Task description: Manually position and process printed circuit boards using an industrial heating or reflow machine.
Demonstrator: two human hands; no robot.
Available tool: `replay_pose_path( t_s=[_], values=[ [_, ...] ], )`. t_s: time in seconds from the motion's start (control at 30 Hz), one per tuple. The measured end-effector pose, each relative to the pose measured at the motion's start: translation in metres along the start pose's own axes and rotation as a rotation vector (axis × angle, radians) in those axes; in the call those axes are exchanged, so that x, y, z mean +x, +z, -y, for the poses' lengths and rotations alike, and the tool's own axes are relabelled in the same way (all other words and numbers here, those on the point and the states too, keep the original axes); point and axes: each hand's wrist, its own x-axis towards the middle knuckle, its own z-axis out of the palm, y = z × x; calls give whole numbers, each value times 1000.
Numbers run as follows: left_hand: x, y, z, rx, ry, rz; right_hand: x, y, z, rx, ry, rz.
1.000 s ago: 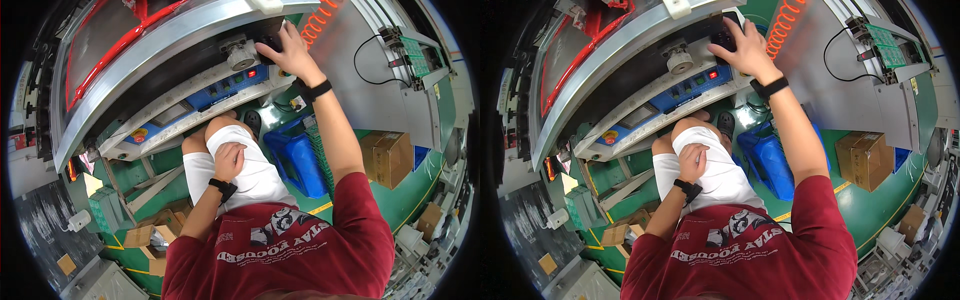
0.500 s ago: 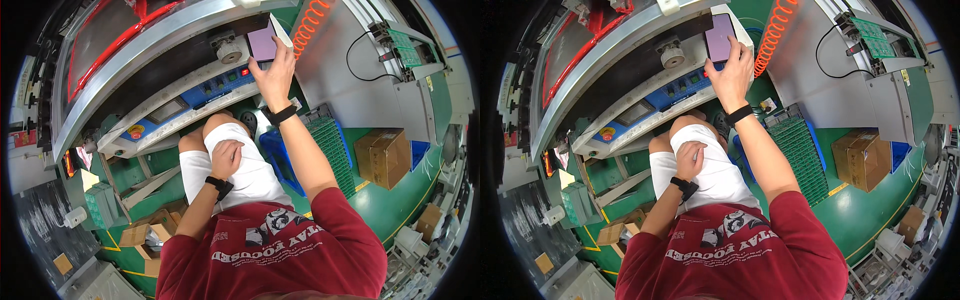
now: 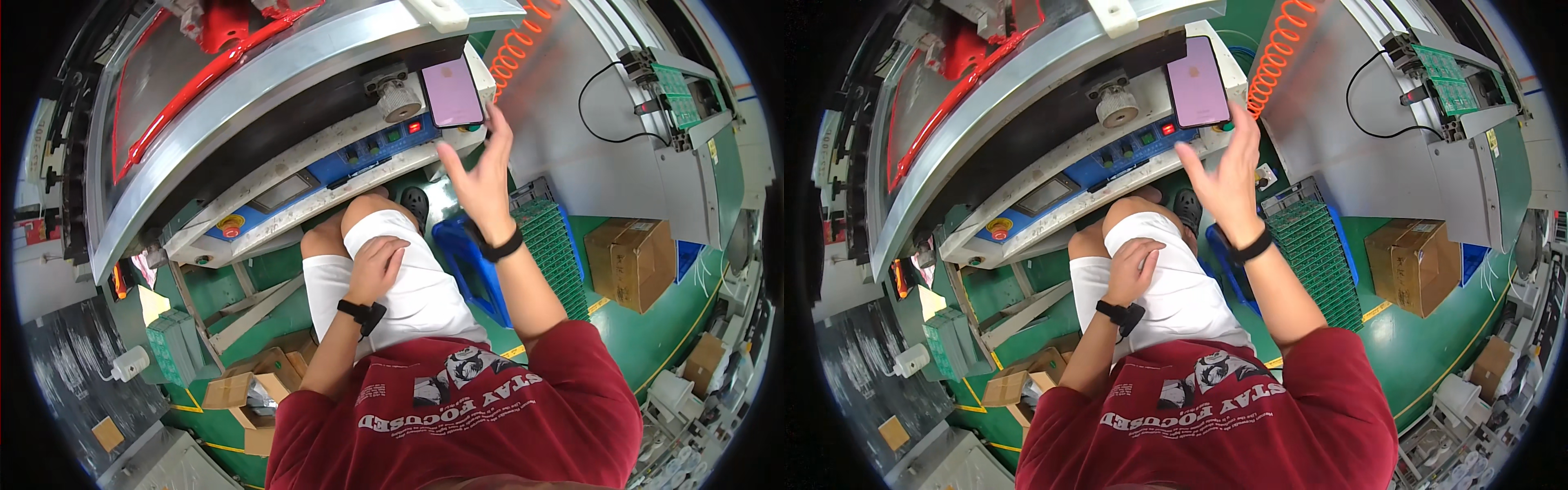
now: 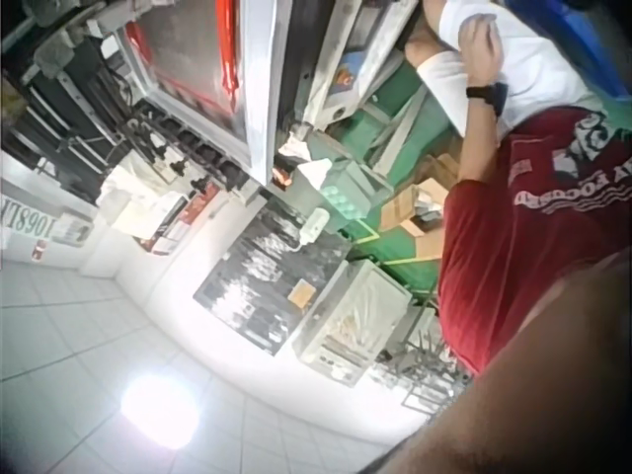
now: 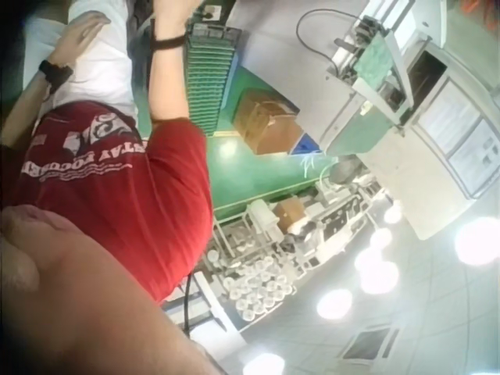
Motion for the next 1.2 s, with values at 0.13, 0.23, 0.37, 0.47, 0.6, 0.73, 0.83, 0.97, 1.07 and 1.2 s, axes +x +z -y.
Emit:
replay_pose_path(
  t_s=[0.13,0.23,0.37,0.47,0.6,0.73,0.83,0.97,1.07,1.2],
  values=[
    [0,-32,-5,-270,-238,52,-60,-5,2,65,86,98],
    [-1,-67,-12,-415,-282,-12,-97,-4,1,110,192,176],
    [28,-113,-71,-738,-186,-89,-114,4,-2,234,281,289],
    [61,-134,-142,-931,221,-101,-101,7,6,312,235,365],
    [80,-151,-246,-1224,133,-165,-80,5,22,397,150,408],
    [58,-140,-258,-1241,143,-193,-80,-5,23,345,135,422],
    [52,-133,-261,-1245,165,-213,-94,-13,23,354,184,451],
    [49,-141,-249,-1257,199,-230,-119,-17,21,360,253,490],
    [61,-140,-234,-1287,230,-218,-125,-19,23,353,266,498],
    [55,-139,-232,-1258,274,-256,-98,-6,80,423,219,537]
  ],
)
